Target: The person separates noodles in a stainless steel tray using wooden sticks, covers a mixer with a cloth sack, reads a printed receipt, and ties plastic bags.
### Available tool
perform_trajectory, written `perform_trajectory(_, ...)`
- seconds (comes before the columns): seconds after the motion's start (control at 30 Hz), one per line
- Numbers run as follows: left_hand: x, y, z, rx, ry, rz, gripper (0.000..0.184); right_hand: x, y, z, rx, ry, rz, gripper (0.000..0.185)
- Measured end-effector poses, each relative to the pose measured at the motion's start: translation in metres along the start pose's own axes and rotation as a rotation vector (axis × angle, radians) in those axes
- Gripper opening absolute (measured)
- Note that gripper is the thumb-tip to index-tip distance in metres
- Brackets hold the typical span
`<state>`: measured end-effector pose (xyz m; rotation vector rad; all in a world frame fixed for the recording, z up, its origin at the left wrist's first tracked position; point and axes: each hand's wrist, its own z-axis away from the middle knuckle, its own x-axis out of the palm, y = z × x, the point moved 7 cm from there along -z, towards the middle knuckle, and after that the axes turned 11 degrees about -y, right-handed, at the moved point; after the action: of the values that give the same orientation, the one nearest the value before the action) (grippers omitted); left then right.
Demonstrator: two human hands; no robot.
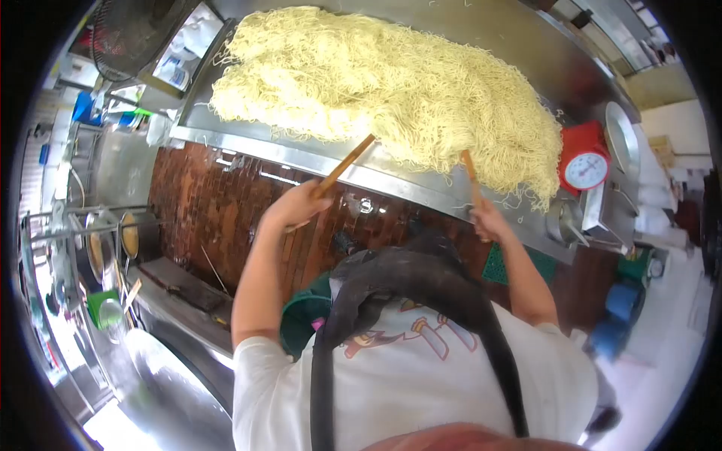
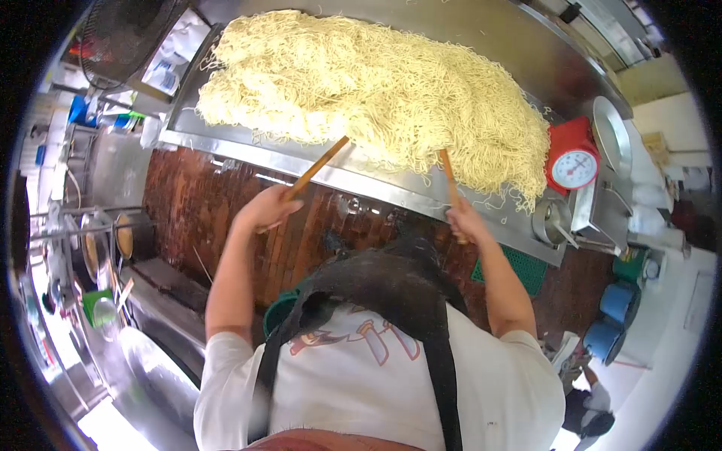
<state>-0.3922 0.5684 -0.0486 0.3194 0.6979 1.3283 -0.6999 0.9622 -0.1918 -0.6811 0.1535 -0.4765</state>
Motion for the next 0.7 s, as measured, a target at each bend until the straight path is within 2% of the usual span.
perform_trajectory(0.03, -0.022, -0.037, 0.014, -0.005, -0.066, 0.018, 0.033, -0.016, -0.001, 0.016, 0.064, -0.002, -0.047, 0.030)
perform_trajectory(0.1, -0.070, -0.076, 0.067, -0.069, -0.153, -0.039, 0.028, -0.027, -0.035, 0.067, 0.119, 0.117, 0.271, 0.035)
perform_trajectory(0.17, -0.114, -0.085, 0.124, -0.170, -0.141, -0.070, 0.026, -0.046, -0.091, 0.139, 0.115, 0.334, 0.949, 0.043)
perform_trajectory(0.2, -0.137, -0.094, 0.144, -0.160, -0.076, -0.103, 0.026, -0.065, -0.101, 0.170, 0.136, 0.273, 0.961, 0.041)
perform_trajectory(0.27, -0.172, -0.088, 0.177, -0.241, -0.005, -0.078, 0.031, -0.019, -0.190, 0.261, 0.327, 0.341, 1.057, 0.040)
perform_trajectory(0.3, -0.186, -0.088, 0.178, -0.180, 0.073, -0.107, 0.033, 0.000, -0.221, 0.290, 0.392, 0.385, 1.113, 0.039)
perform_trajectory(0.37, -0.211, -0.083, 0.179, -0.051, 0.239, -0.157, 0.038, 0.036, -0.275, 0.315, 0.364, 0.490, 1.045, 0.036)
perform_trajectory(0.4, -0.218, -0.082, 0.169, -0.008, 0.302, -0.183, 0.048, 0.036, -0.284, 0.304, 0.317, 0.482, 1.064, 0.036)
perform_trajectory(0.5, -0.219, -0.053, 0.127, -0.041, 0.359, -0.305, 0.053, 0.015, -0.292, 0.230, 0.169, 0.421, 1.148, 0.035)
perform_trajectory(0.53, -0.215, -0.045, 0.108, -0.025, 0.349, -0.308, 0.052, -0.004, -0.281, 0.180, 0.116, 0.390, 1.200, 0.035)
perform_trajectory(0.57, -0.210, -0.039, 0.086, -0.011, 0.336, -0.314, 0.051, 0.007, -0.291, 0.132, 0.210, 0.391, 1.151, 0.037)
perform_trajectory(0.6, -0.202, -0.033, 0.058, -0.085, 0.310, -0.333, 0.048, -0.013, -0.263, 0.059, 0.092, 0.363, 1.222, 0.040)
perform_trajectory(0.63, -0.196, -0.031, 0.024, -0.157, 0.288, -0.344, 0.044, -0.009, -0.257, -0.006, 0.096, 0.316, 1.216, 0.035)
perform_trajectory(0.7, -0.183, -0.050, -0.072, -0.027, 0.325, -0.348, 0.040, 0.013, -0.265, -0.123, -0.144, 0.339, 1.029, 0.044)
